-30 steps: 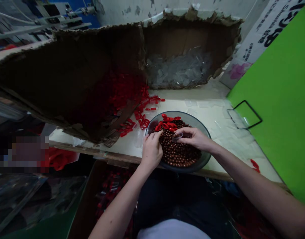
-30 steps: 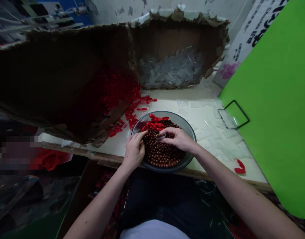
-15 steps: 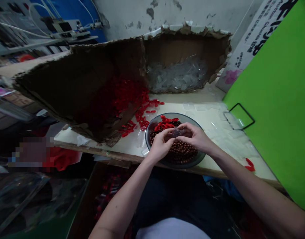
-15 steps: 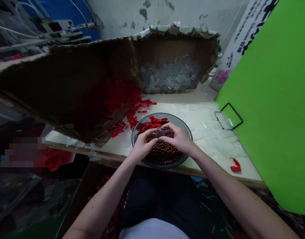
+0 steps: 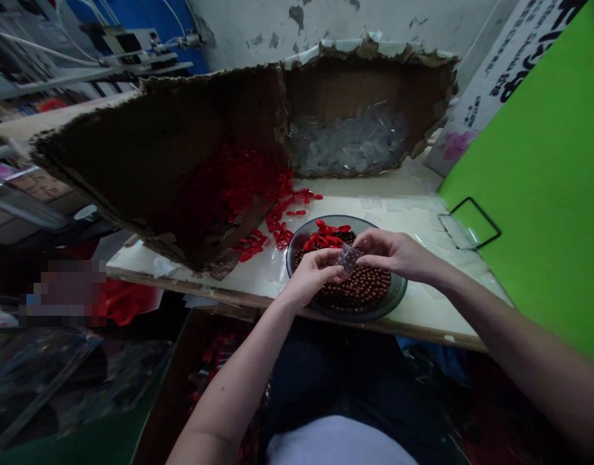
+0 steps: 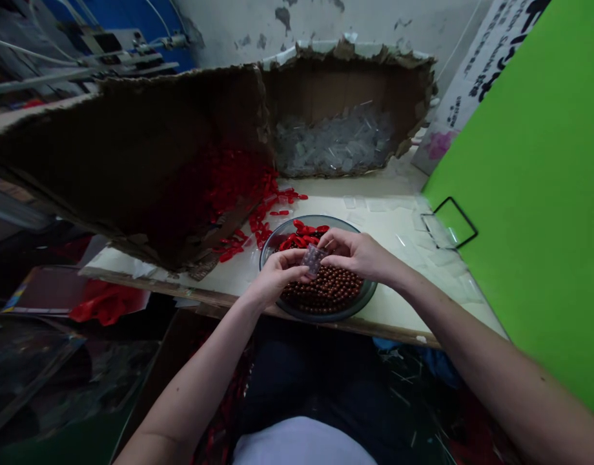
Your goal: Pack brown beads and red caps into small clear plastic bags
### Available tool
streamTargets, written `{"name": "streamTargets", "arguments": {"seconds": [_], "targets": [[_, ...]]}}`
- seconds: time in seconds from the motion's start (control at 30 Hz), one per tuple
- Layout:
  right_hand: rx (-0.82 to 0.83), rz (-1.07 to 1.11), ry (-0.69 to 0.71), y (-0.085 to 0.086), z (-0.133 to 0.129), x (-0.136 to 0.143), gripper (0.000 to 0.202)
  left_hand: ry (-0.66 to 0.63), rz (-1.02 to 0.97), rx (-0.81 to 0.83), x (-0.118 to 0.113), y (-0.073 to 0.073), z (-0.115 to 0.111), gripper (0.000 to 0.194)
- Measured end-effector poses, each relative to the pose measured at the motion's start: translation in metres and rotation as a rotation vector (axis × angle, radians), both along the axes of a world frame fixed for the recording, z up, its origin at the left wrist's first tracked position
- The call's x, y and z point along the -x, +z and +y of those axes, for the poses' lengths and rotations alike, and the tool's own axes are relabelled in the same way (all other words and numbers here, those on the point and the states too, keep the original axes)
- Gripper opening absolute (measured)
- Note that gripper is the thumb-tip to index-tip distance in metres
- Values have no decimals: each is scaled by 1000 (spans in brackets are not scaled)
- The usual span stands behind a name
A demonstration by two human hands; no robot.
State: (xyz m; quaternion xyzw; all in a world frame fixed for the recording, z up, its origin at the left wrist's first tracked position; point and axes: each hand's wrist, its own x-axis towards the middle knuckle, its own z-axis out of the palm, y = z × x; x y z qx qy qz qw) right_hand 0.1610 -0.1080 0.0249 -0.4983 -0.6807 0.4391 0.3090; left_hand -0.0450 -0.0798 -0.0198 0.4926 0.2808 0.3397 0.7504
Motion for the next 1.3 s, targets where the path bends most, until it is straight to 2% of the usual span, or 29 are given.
{"name": "streamTargets", "arguments": {"seconds": [0.1, 0.17, 0.37, 0.5, 0.67, 0.8, 0.9, 1.07, 1.13, 1.23, 1.3], "targets": [[19, -33, -7, -1, 7, -5, 24, -10, 8, 3, 3, -3, 2, 34], [18, -63, -47, -5, 12, -10, 25, 28, -4, 33, 4, -6, 5, 34], [-9, -539, 5, -29, 23, -20, 16, 307, -166, 51, 1, -17, 20, 32], [-147, -644, -177, -46, 40, -15, 13, 487, -206, 6, -3, -18, 29, 28], [-113, -580, -179, -65, 62, 1, 13, 513, -188, 64, -3, -16, 31, 32], [-127, -647, -179, -75, 66, 8, 18, 512, -177, 53, -2, -17, 31, 30], [-109, -568, -193, -73, 64, 6, 17, 514, -167, 52, -2, -16, 30, 30], [75, -140, -229, -61, 58, -11, 31, 511, -140, 70, -2, -15, 29, 30], [128, -55, -267, -55, 54, -17, 35, 499, -143, 64, -2, -16, 29, 28], [139, 10, -312, -41, 45, -18, 41, 450, -109, 29, -3, -19, 29, 26], [145, 82, -286, -28, 37, -13, 49, 398, -53, 10, -3, -20, 29, 26]]}}
